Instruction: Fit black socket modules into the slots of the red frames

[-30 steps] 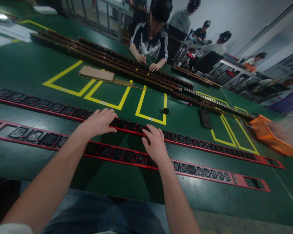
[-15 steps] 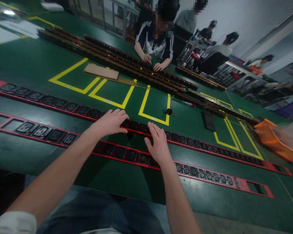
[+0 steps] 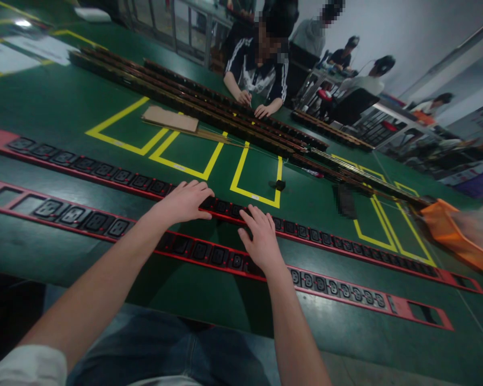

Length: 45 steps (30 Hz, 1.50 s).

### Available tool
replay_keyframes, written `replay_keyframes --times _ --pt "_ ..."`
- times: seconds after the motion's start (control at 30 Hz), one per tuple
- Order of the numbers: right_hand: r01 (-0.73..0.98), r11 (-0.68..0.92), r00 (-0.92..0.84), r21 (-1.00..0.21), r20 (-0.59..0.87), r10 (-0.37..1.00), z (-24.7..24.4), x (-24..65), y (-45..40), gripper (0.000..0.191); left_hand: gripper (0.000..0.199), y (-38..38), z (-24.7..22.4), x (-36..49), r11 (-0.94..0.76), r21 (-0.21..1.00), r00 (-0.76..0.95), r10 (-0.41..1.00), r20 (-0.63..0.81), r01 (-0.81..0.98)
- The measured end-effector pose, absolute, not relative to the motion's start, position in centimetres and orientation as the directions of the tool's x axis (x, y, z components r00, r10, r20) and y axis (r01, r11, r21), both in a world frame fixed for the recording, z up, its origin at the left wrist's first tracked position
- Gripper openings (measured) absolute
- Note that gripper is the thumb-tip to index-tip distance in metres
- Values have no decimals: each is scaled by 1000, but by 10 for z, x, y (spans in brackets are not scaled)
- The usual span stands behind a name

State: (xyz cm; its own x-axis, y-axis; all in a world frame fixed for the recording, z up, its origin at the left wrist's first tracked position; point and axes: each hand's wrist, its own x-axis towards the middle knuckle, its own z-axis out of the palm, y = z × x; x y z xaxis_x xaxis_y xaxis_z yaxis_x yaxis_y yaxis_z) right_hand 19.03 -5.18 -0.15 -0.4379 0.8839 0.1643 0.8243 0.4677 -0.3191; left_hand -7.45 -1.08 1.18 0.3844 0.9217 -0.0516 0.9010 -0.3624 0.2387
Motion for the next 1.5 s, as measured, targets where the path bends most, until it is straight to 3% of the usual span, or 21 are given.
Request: replay_keyframes --times 0.1,0.27,0.47,0.67,0.93,1.27,1.5 --pt "823 462 -432 -329 166 887 -1 190 -52 57 50 -11 13 -82 -352 239 379 922 -76 905" --pt "824 472 -443 -313 164 882 -3 191 -51 42 51 -11 16 -103 -215 141 235 961 -146 966" --pt "825 467 -433 -319 176 884 -3 190 -51 43 46 -11 19 -107 -258 123 276 947 -163 958" --pt "825 460 -412 -328 207 887 -4 190 -50 40 45 -10 19 -100 -288 137 307 940 -148 948" --pt "813 476 -418 -336 232 878 -5 192 -49 52 41 -7 15 -68 -407 239 433 899 -67 882" --pt "809 465 -384 -360 276 881 -4 193 -51 61 46 -9 10 -74 -380 303 417 907 -64 874" --pt "823 473 -403 -314 264 876 -9 195 -49 36 49 -10 11 -73 -379 295 413 909 -60 877"
